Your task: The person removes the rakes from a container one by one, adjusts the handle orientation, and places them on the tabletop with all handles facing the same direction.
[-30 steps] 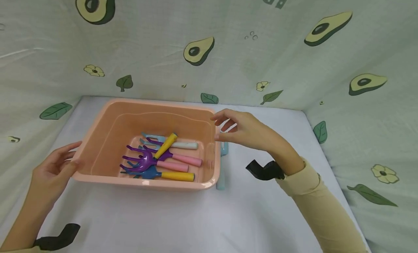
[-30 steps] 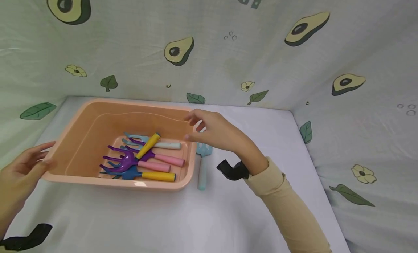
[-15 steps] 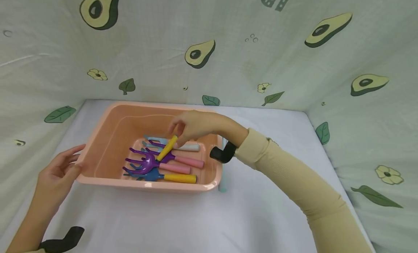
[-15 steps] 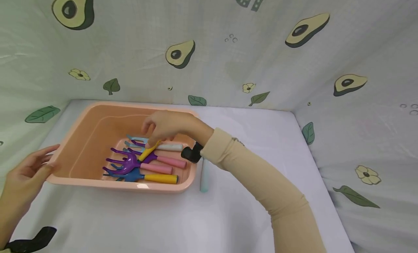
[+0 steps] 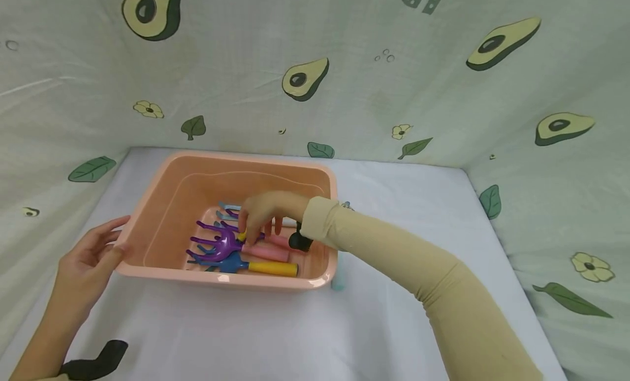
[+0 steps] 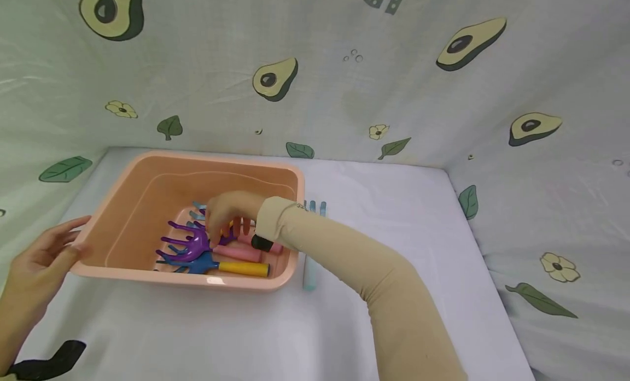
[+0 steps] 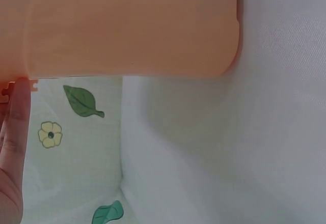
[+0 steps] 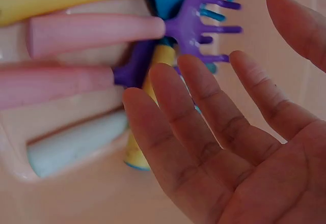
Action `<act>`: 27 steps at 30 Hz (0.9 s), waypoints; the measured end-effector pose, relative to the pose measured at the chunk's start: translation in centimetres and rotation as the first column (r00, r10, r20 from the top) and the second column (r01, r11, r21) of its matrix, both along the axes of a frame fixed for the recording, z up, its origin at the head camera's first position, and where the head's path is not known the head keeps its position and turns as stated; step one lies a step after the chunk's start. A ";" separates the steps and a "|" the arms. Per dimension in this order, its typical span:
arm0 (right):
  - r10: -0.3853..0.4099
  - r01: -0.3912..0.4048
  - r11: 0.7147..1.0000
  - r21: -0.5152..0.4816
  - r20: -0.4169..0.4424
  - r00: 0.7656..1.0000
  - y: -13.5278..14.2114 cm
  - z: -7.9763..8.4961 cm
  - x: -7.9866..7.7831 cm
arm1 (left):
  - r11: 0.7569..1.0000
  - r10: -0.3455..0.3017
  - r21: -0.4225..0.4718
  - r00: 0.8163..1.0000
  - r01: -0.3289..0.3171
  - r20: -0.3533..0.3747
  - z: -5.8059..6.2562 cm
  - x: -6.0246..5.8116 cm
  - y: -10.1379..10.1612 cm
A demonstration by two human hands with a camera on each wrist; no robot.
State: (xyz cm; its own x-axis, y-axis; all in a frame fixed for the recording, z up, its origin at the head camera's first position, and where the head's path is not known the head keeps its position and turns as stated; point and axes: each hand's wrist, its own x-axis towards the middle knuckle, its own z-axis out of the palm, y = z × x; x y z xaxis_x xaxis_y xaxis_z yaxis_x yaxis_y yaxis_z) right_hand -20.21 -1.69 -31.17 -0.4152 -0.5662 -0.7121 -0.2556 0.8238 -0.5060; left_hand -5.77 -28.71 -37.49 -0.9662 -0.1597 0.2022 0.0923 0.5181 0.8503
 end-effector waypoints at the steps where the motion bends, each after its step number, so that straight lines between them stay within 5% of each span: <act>1: -0.011 0.010 1.000 0.016 0.006 1.000 -0.2 -0.4 0.1 | 1.000 -0.003 0.000 1.000 0.003 0.000 0.0 0.0 0.0; 12: -0.070 0.070 0.973 0.220 -0.008 0.998 -1.6 -4.2 1.0 | 1.000 -0.008 0.018 1.000 0.008 0.003 0.2 0.0 0.3; 20: -0.156 0.137 0.958 0.250 0.055 0.986 -1.2 -5.3 0.6 | 1.000 0.007 -0.006 1.000 -0.007 0.022 0.3 0.0 0.1; 27: -0.063 0.029 0.929 0.368 0.080 0.995 -1.8 -6.6 -0.1 | 1.000 0.001 -0.005 0.999 0.000 0.044 0.2 -0.1 -0.1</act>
State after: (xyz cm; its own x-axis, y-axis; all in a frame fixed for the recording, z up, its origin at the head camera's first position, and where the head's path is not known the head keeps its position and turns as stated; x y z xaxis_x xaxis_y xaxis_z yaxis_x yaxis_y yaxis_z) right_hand -20.31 -3.50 -37.80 -0.3600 -0.2407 -0.9014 -0.1808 0.9658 -0.1857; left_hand -5.91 -28.80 -37.27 -0.9741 -0.1593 0.1607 0.0550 0.5222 0.8510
